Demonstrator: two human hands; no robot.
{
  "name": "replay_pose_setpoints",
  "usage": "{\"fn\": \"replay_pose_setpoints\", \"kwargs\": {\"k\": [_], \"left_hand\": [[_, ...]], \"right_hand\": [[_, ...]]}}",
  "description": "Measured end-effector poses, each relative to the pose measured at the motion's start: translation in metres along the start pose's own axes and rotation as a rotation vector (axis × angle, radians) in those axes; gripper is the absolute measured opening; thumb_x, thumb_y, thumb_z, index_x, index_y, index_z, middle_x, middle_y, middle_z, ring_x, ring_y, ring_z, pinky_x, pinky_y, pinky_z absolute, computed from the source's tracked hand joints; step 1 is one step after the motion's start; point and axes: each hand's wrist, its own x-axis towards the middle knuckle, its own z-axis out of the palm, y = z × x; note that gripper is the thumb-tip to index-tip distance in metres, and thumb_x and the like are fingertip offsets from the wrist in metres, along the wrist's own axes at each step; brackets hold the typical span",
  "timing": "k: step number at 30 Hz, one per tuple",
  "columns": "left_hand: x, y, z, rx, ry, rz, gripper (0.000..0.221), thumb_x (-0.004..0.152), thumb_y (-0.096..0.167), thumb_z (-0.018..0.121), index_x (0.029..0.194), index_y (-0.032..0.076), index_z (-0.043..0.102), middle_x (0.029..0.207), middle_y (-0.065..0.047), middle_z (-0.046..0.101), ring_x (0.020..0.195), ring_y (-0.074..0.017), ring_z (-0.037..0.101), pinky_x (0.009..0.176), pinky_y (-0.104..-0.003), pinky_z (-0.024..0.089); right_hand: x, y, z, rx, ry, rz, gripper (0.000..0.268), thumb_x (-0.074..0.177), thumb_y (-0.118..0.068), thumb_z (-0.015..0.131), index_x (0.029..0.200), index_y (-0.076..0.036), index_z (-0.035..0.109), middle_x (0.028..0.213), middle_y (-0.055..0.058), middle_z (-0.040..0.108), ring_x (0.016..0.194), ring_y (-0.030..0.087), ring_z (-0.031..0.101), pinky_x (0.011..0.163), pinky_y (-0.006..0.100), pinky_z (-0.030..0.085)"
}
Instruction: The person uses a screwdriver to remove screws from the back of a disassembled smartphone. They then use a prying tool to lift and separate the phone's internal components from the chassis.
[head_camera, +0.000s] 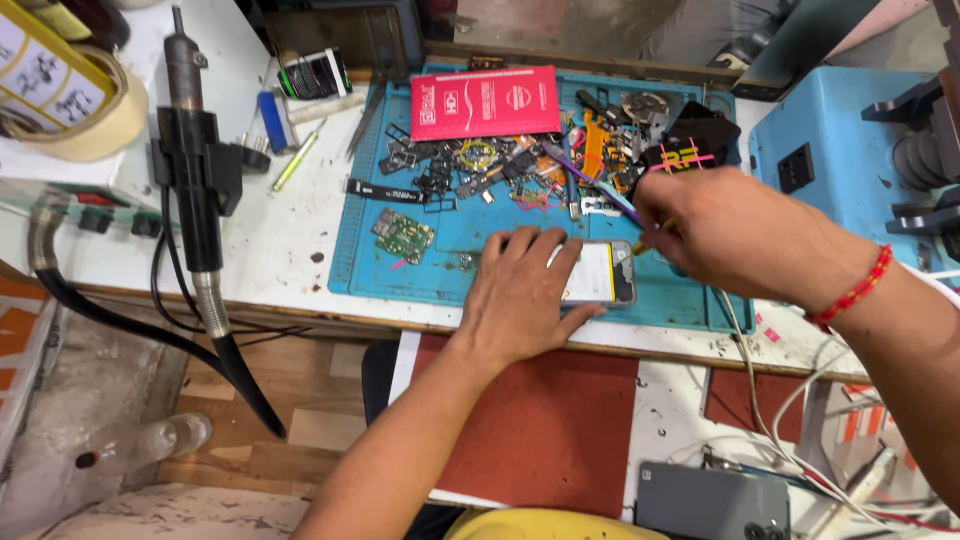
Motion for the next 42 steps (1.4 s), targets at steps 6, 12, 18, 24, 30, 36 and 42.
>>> {"fn": "replay_pose_setpoints", "kwargs": {"k": [6,12,18,24,30,36,42], "left_hand": [[-0.008,-0.005,0.008,-0.068,0.093,0.006,0.071,0.084,0.055,0.075,0.129,0.0,0.064,0.135,-0.016,0.063,0.127,-0.0335,0.056,0.109,-0.05,0.038],[-0.009,-0.007,0.011,-0.073,0.101,0.01,0.069,0.083,0.054,0.076,0.125,0.0,0.065,0.135,-0.017,0.064,0.126,-0.0341,0.056,0.109,-0.051,0.039],[-0.007,-0.005,0.005,-0.058,0.103,0.014,0.066,0.085,0.053,0.077,0.123,0.0,0.066,0.136,-0.017,0.063,0.127,-0.0346,0.056,0.11,-0.051,0.04],[0.007,0.009,0.001,-0.114,0.128,0.035,0.049,0.085,0.043,0.077,0.113,0.003,0.071,0.123,-0.015,0.066,0.115,-0.0326,0.059,0.096,-0.049,0.044],[0.038,0.013,0.022,0.006,-0.066,0.066,0.012,0.085,0.014,0.067,0.092,0.013,0.076,0.1,-0.006,0.068,0.099,-0.0257,0.066,0.081,-0.043,0.052],[0.05,0.021,0.033,0.192,-0.072,0.194,0.011,0.081,0.015,0.064,0.085,0.01,0.073,0.094,-0.006,0.067,0.094,-0.0251,0.066,0.075,-0.044,0.053],[0.047,0.015,0.037,0.208,-0.034,0.247,0.008,0.086,0.016,0.063,0.084,0.009,0.064,0.088,-0.007,0.061,0.092,-0.026,0.063,0.069,-0.043,0.05]], "right_hand": [[0.006,0.002,-0.003,-0.025,-0.005,-0.036,0.018,0.087,-0.018,0.071,0.092,-0.004,0.06,0.082,0.016,0.069,0.079,0.041,0.068,0.071,0.05,0.055],[0.009,0.01,-0.005,0.031,-0.121,0.003,0.028,0.08,-0.021,0.079,0.097,-0.007,0.061,0.08,0.015,0.068,0.078,0.039,0.068,0.07,0.048,0.055],[0.011,0.015,-0.005,-0.014,-0.188,0.023,0.029,0.08,-0.022,0.076,0.103,-0.01,0.063,0.088,0.012,0.068,0.081,0.037,0.069,0.073,0.046,0.056],[0.003,0.016,-0.005,0.02,-0.163,0.131,0.03,0.085,-0.027,0.078,0.103,-0.009,0.062,0.087,0.011,0.069,0.08,0.036,0.068,0.072,0.046,0.055],[-0.023,0.019,0.003,0.089,0.148,0.136,0.031,0.078,-0.017,0.078,0.101,-0.003,0.062,0.088,0.014,0.071,0.08,0.036,0.071,0.07,0.044,0.056],[-0.071,0.023,0.036,0.259,0.372,0.313,0.03,0.086,-0.015,0.08,0.103,-0.001,0.061,0.088,0.012,0.073,0.076,0.021,0.076,0.064,0.034,0.059],[-0.117,0.0,0.087,0.294,0.605,0.405,0.03,0.087,-0.014,0.082,0.104,0.0,0.062,0.091,0.011,0.074,0.08,0.017,0.074,0.07,0.031,0.058]]}}
